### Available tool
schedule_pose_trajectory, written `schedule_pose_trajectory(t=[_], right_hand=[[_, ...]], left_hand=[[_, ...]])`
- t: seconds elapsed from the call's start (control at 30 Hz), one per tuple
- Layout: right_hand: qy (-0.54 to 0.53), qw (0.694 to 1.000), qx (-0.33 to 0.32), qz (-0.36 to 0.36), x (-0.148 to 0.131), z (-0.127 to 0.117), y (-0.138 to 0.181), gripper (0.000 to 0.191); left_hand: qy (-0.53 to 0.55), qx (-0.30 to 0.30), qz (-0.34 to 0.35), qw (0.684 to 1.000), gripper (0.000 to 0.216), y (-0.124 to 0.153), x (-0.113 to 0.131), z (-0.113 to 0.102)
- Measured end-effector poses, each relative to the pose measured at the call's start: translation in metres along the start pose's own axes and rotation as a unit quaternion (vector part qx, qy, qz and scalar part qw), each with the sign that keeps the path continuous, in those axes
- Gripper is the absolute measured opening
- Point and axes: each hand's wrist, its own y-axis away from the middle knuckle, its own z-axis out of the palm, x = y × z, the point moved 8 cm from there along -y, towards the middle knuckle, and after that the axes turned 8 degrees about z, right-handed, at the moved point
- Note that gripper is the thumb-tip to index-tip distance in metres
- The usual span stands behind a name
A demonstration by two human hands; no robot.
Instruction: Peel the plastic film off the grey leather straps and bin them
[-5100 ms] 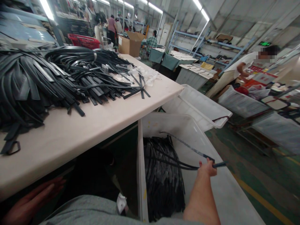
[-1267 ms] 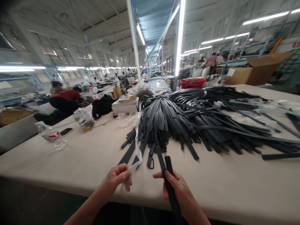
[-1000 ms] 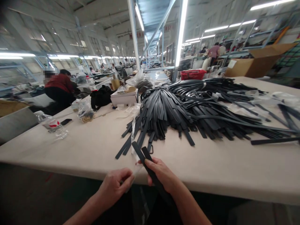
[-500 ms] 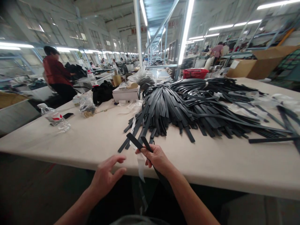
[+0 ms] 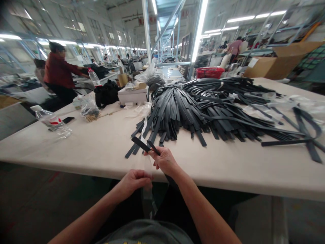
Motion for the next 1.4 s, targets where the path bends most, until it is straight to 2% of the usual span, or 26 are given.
schedule_pose_trajectory(t=[0.17, 0.3, 0.4, 0.5, 0.63, 0.7, 0.8, 1.0, 1.23, 1.33, 1.4], right_hand=[[0.004, 1.0, 0.025, -0.007, 0.004, -0.007, -0.002, 0.035], [-0.005, 0.999, 0.035, -0.01, 0.005, -0.011, -0.003, 0.037], [-0.014, 0.998, 0.06, -0.007, 0.004, -0.019, 0.008, 0.043], [-0.007, 0.995, 0.097, 0.011, 0.011, -0.031, 0.037, 0.047], [0.07, 0.988, 0.129, 0.049, 0.034, -0.038, 0.09, 0.051], [0.122, 0.983, 0.133, 0.029, 0.041, -0.036, 0.112, 0.047], [0.18, 0.974, 0.139, -0.009, 0.048, -0.029, 0.131, 0.038], [0.209, 0.965, 0.155, -0.023, 0.056, -0.025, 0.135, 0.033], [0.21, 0.966, 0.148, 0.016, 0.058, -0.022, 0.124, 0.039], [0.138, 0.983, 0.109, 0.053, 0.062, -0.018, 0.119, 0.047], [0.079, 0.992, 0.049, 0.09, 0.077, -0.014, 0.123, 0.055]], left_hand=[[0.001, -0.065, -0.048, 0.997, 0.026, 0.014, -0.014, 0.01], [-0.015, -0.065, -0.067, 0.996, 0.025, 0.016, -0.021, 0.014], [0.019, -0.015, -0.046, 0.999, 0.027, 0.009, -0.016, 0.012], [0.128, 0.059, -0.027, 0.99, 0.027, -0.001, -0.01, 0.007], [0.289, 0.139, -0.028, 0.947, 0.035, -0.012, -0.006, 0.006], [0.338, 0.164, -0.029, 0.926, 0.037, -0.015, -0.004, 0.008], [0.369, 0.176, -0.033, 0.912, 0.038, -0.019, -0.002, 0.016], [0.369, 0.156, -0.026, 0.916, 0.038, -0.022, -0.002, 0.032], [0.36, 0.134, -0.022, 0.923, 0.038, -0.018, -0.015, 0.052], [0.337, 0.105, -0.028, 0.935, 0.037, -0.018, -0.021, 0.065], [0.328, 0.113, -0.022, 0.938, 0.037, -0.02, -0.02, 0.062]])
